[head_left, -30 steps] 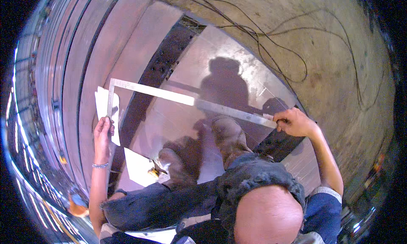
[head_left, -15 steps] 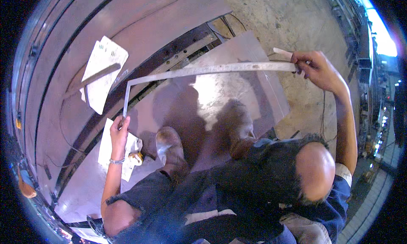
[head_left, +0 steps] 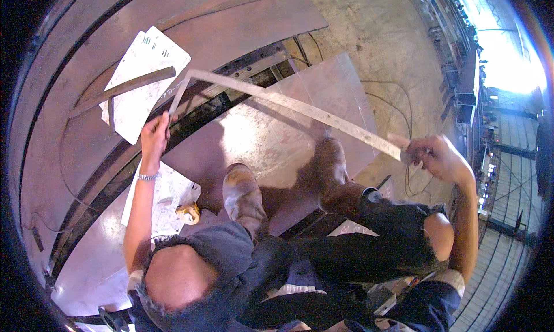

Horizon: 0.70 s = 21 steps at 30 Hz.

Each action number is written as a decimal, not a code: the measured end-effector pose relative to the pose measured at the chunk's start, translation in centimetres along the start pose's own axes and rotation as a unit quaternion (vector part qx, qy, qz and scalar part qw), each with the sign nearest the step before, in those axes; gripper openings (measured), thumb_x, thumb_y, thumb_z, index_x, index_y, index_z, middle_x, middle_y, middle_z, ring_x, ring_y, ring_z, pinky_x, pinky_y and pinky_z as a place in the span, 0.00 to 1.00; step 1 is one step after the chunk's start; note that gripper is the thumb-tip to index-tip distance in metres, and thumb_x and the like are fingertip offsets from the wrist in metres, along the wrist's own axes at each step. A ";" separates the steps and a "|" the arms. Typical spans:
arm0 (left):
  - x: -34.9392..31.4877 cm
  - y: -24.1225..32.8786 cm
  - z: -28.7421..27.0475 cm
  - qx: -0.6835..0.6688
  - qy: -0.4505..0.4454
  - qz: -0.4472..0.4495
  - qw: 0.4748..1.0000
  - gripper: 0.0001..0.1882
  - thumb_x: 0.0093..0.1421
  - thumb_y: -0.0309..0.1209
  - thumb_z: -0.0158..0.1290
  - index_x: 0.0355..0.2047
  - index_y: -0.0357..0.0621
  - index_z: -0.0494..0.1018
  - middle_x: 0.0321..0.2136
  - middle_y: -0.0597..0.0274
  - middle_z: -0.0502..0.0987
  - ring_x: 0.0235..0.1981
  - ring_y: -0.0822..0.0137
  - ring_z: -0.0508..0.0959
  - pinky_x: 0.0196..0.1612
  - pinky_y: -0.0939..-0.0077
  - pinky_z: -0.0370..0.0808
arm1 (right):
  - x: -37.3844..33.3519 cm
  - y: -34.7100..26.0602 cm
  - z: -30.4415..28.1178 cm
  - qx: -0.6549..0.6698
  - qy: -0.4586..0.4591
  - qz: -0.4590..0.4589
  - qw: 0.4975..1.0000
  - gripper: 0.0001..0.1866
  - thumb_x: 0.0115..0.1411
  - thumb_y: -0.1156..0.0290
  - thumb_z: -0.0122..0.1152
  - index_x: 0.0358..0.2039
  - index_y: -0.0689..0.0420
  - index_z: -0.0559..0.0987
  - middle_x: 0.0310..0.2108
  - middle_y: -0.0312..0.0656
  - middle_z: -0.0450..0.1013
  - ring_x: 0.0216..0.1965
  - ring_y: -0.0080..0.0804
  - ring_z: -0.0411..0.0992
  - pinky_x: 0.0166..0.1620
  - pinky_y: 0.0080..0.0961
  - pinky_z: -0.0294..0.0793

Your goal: The person measures a large metal sheet using a tape measure and a straight edge, marking measurements with a marker. The person also consults a document with handwritten notes during the process.

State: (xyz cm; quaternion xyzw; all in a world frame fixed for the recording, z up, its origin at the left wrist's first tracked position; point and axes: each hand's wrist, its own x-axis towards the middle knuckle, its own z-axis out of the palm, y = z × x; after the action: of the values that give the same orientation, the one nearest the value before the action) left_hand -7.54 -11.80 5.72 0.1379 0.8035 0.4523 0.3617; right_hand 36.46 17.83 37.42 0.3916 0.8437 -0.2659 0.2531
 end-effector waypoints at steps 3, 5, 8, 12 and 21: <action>3.5 2.7 2.1 -0.003 -0.020 0.049 0.999 0.20 0.64 0.48 0.55 0.38 0.44 0.82 0.14 0.75 0.67 0.12 0.81 0.62 0.17 0.83 0.56 | -2.8 -0.2 2.1 0.073 -0.049 0.060 0.994 0.12 0.54 0.81 0.50 0.36 0.64 0.80 0.27 0.44 0.78 0.27 0.29 0.77 0.34 0.28 0.77; 6.3 4.6 2.8 0.028 -0.010 0.181 0.983 0.19 0.61 0.46 0.58 0.43 0.45 0.81 0.17 0.72 0.72 0.17 0.79 0.68 0.22 0.81 0.64 | -3.8 -0.6 2.9 0.185 -0.078 0.059 0.978 0.10 0.56 0.80 0.50 0.33 0.65 0.80 0.26 0.42 0.78 0.27 0.27 0.76 0.33 0.27 0.77; 8.8 9.1 3.0 0.066 -0.036 0.288 0.955 0.23 0.57 0.46 0.62 0.49 0.48 0.78 0.28 0.61 0.81 0.31 0.69 0.80 0.37 0.73 0.75 | -4.6 -1.2 3.7 0.201 -0.074 0.111 0.971 0.09 0.62 0.78 0.48 0.33 0.65 0.78 0.27 0.40 0.78 0.28 0.25 0.76 0.32 0.25 0.78; 15.7 10.5 4.3 0.199 0.057 0.333 0.920 0.23 0.56 0.48 0.61 0.50 0.54 0.78 0.41 0.53 0.82 0.41 0.56 0.81 0.48 0.65 0.75 | -3.1 -3.1 5.1 0.323 -0.003 0.103 0.941 0.08 0.64 0.76 0.50 0.32 0.63 0.78 0.28 0.41 0.77 0.28 0.27 0.77 0.29 0.22 0.77; 21.7 15.4 9.0 0.311 0.183 0.424 0.831 0.13 0.62 0.40 0.53 0.45 0.57 0.78 0.43 0.60 0.81 0.45 0.54 0.79 0.45 0.62 0.75 | 3.9 -6.6 13.3 0.366 -0.210 0.082 0.903 0.09 0.68 0.75 0.46 0.39 0.62 0.77 0.31 0.42 0.78 0.30 0.26 0.77 0.31 0.23 0.78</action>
State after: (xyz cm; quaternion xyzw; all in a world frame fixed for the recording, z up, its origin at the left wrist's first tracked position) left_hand -18.00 14.26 5.53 0.4847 0.8161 0.3041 -0.0811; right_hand 31.91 7.57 26.88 0.4594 0.5792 -0.6103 0.2846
